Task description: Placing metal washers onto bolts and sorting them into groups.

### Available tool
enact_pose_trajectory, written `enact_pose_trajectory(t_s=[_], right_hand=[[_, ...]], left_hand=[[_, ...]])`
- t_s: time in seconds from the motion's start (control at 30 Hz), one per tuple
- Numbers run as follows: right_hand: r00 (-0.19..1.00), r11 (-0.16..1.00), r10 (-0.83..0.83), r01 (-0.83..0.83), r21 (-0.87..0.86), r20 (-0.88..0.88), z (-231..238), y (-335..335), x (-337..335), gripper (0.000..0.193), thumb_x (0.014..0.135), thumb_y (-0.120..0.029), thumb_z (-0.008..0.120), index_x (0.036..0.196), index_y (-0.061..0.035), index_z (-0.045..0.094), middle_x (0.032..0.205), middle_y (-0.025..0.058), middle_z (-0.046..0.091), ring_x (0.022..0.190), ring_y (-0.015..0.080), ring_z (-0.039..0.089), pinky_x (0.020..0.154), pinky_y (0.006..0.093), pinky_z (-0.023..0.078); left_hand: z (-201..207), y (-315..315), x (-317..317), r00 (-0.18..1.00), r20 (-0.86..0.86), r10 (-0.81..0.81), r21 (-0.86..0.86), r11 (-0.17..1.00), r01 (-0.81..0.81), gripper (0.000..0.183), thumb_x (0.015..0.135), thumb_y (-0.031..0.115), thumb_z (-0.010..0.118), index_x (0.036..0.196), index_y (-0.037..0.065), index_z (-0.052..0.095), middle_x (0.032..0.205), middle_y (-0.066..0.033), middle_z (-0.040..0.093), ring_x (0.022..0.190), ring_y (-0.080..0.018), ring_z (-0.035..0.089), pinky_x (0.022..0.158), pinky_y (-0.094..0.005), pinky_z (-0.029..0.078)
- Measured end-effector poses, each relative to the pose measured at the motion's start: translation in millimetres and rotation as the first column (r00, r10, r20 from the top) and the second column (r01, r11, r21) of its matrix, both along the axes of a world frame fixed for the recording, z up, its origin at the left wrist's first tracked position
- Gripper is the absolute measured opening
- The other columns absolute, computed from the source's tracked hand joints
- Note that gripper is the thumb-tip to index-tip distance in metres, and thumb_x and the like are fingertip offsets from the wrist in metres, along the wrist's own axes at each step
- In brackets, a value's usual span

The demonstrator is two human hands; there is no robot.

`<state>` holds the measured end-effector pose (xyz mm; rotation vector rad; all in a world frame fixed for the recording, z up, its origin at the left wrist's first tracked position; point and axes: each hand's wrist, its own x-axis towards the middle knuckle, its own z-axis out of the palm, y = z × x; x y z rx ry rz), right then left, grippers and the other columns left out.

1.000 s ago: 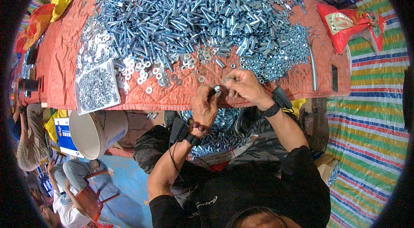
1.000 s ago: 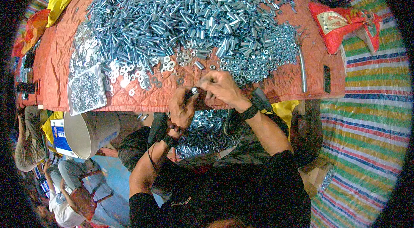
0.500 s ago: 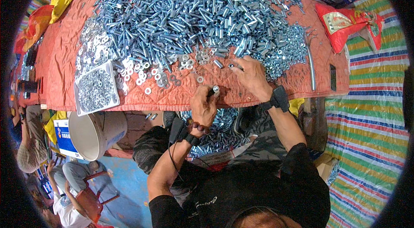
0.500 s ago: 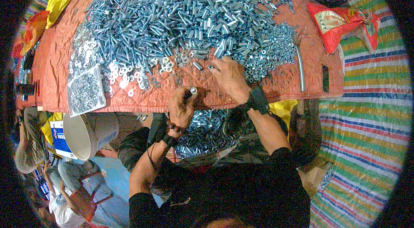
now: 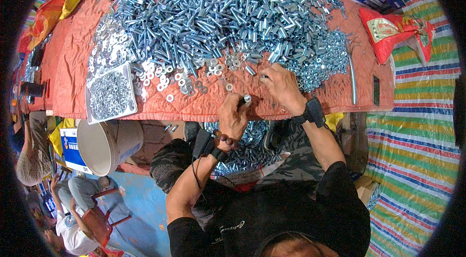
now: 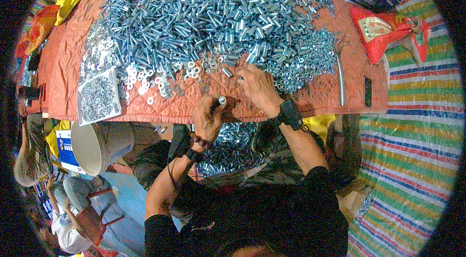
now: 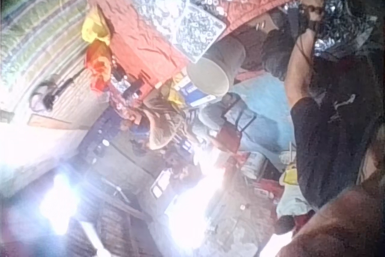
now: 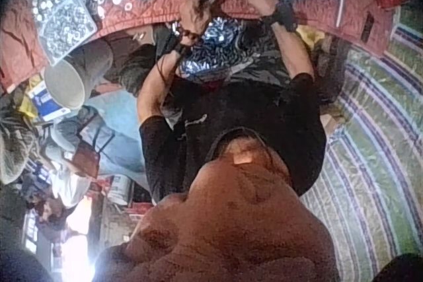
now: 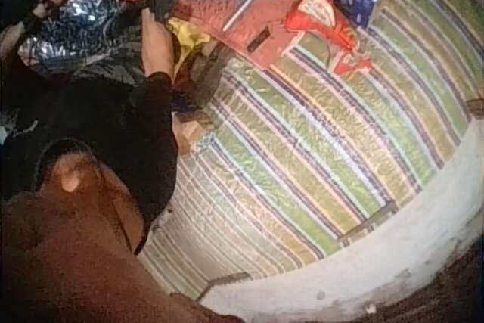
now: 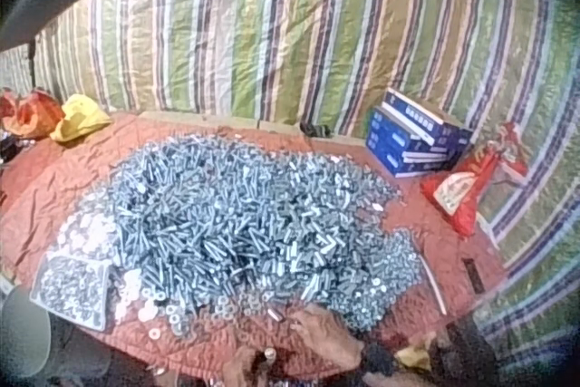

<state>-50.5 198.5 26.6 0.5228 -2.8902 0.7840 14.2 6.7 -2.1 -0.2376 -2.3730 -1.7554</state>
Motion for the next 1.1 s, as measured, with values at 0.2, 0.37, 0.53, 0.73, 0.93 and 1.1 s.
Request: enact_pose_trajectory(t_s=[0.2,0.37,0.53,0.73,0.93,1.1], right_hand=[[0.937,0.927,0.11,0.024,-0.374,0.331,21,-3,10,0.024,0.084,-0.011,0.067,0.106,-0.0017,0.068,0.083,0.0122,0.069,0.07,0.0175,0.066,0.063,0.0284,0.052],[0.76,0.741,0.268,0.23,-0.631,0.592,28,-23,20,0.021,0.092,-0.012,0.062,0.1,0.0066,0.066,0.085,0.0047,0.068,0.072,0.0117,0.065,0.063,0.0248,0.054],[0.783,0.822,0.198,0.195,-0.536,0.59,29,-27,26,0.018,0.09,-0.009,0.062,0.101,0.0036,0.067,0.085,0.0085,0.068,0.07,0.0142,0.065,0.062,0.0281,0.053],[0.955,0.934,0.281,-0.251,-0.254,0.09,40,-33,34,0.019,0.085,-0.007,0.063,0.103,-0.0003,0.063,0.085,0.0166,0.059,0.076,0.0344,0.062,0.066,0.0408,0.05],[0.961,0.946,0.265,-0.244,-0.216,0.078,35,-35,36,0.019,0.084,-0.007,0.065,0.1,-0.0006,0.059,0.089,0.0176,0.057,0.077,0.0379,0.06,0.064,0.0444,0.048],[0.974,0.985,0.15,-0.132,-0.111,0.168,34,-33,41,0.024,0.08,-0.022,0.074,0.082,-0.0042,0.058,0.076,0.0135,0.058,0.075,0.0368,0.06,0.061,0.0443,0.046]], left_hand=[[1,-1,1,1.0,-0.011,-0.02,-0.046,0.999,0.019,0.018,0.078,-0.004,0.065,0.095,0.0,0.059,0.08,-0.0174,0.057,0.073,-0.0381,0.06,0.061,-0.0413,0.047],[5,0,0,1.0,0.009,-0.005,-0.023,1.0,0.005,0.014,0.079,-0.001,0.063,0.091,0.001,0.056,0.079,-0.0174,0.056,0.073,-0.0377,0.059,0.063,-0.0414,0.047],[2,-3,0,0.999,0.007,-0.031,-0.025,0.999,0.031,0.02,0.076,-0.006,0.063,0.095,-0.001,0.058,0.082,-0.0187,0.056,0.073,-0.0389,0.058,0.062,-0.0423,0.046],[-3,-3,0,0.999,-0.048,-0.011,-0.02,1.0,0.01,0.023,0.073,-0.008,0.061,0.095,-0.001,0.057,0.082,-0.0189,0.056,0.076,-0.0404,0.057,0.064,-0.0433,0.046],[-6,-1,0,0.999,-0.003,-0.032,-0.061,0.998,0.032,0.024,0.072,-0.004,0.059,0.096,0.001,0.058,0.085,-0.0175,0.058,0.081,-0.0392,0.059,0.069,-0.0412,0.048],[-3,1,-2,0.999,-0.048,-0.018,-0.013,1.0,0.017,0.016,0.077,-0.004,0.06,0.091,0.0,0.055,0.082,-0.0196,0.056,0.076,-0.042,0.058,0.063,-0.0466,0.046]])
